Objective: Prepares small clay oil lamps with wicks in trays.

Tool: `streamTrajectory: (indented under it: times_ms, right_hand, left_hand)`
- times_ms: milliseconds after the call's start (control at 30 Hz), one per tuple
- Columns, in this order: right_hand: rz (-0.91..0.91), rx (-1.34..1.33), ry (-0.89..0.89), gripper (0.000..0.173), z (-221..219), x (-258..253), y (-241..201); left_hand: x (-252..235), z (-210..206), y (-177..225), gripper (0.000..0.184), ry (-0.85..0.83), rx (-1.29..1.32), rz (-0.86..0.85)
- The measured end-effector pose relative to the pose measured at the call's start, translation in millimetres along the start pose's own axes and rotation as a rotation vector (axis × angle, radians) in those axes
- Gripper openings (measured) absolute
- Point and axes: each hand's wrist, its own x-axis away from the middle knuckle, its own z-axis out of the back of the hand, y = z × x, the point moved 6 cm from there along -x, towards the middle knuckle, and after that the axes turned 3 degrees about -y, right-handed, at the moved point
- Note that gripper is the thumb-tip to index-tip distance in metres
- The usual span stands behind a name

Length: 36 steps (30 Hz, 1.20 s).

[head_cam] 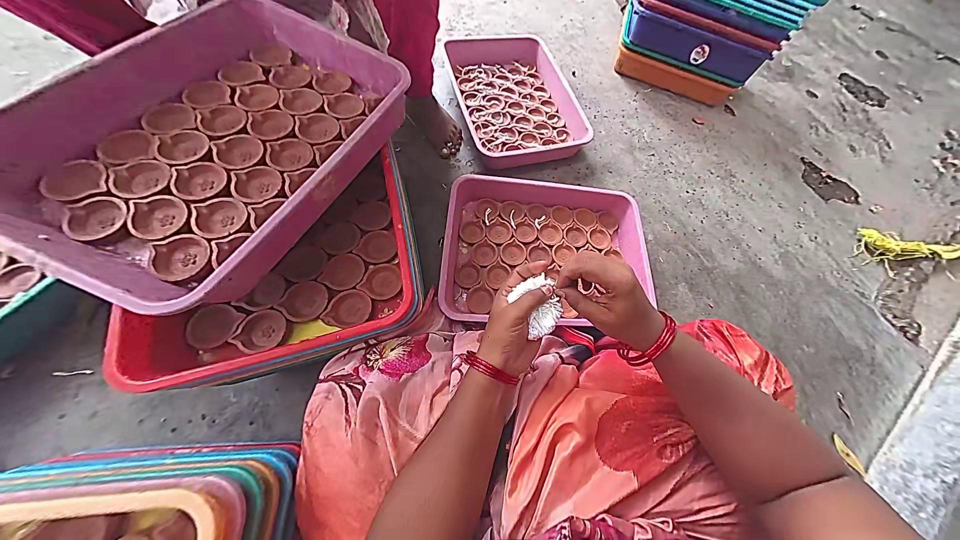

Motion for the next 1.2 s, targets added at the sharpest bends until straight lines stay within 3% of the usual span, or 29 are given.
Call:
streamTrajectory:
  times_ms: [400, 800, 1000, 1067, 1200]
  right_hand:
    - [0.02, 0.0, -0.007, 0.009, -1, 0, 3]
    - [-0.177, -0.077, -0.05, 0.014, 6, 3, 21]
    - [-0.124, -0.021, -0.099, 0.013, 30, 0, 18]
    - [-0.072, 0.062, -0.147, 0.013, 25, -1, 12]
    - [-0.011, 0.182, -0.175, 0.016, 12, 0, 6]
  left_hand:
    - [0, 1, 5, 0.032, 0.036, -0.073, -0.02]
    - [0, 1, 10, 0.03, 0.056, -0.056, -0.03]
    - [-2, 24, 29, 0.018, 0.429, -0.384, -0.213]
    - [0, 18, 33, 0.021, 0.335, -0.547, -0.208]
    - [1, -7, 22, 0.022, -0.02, -0.746, -0.167]
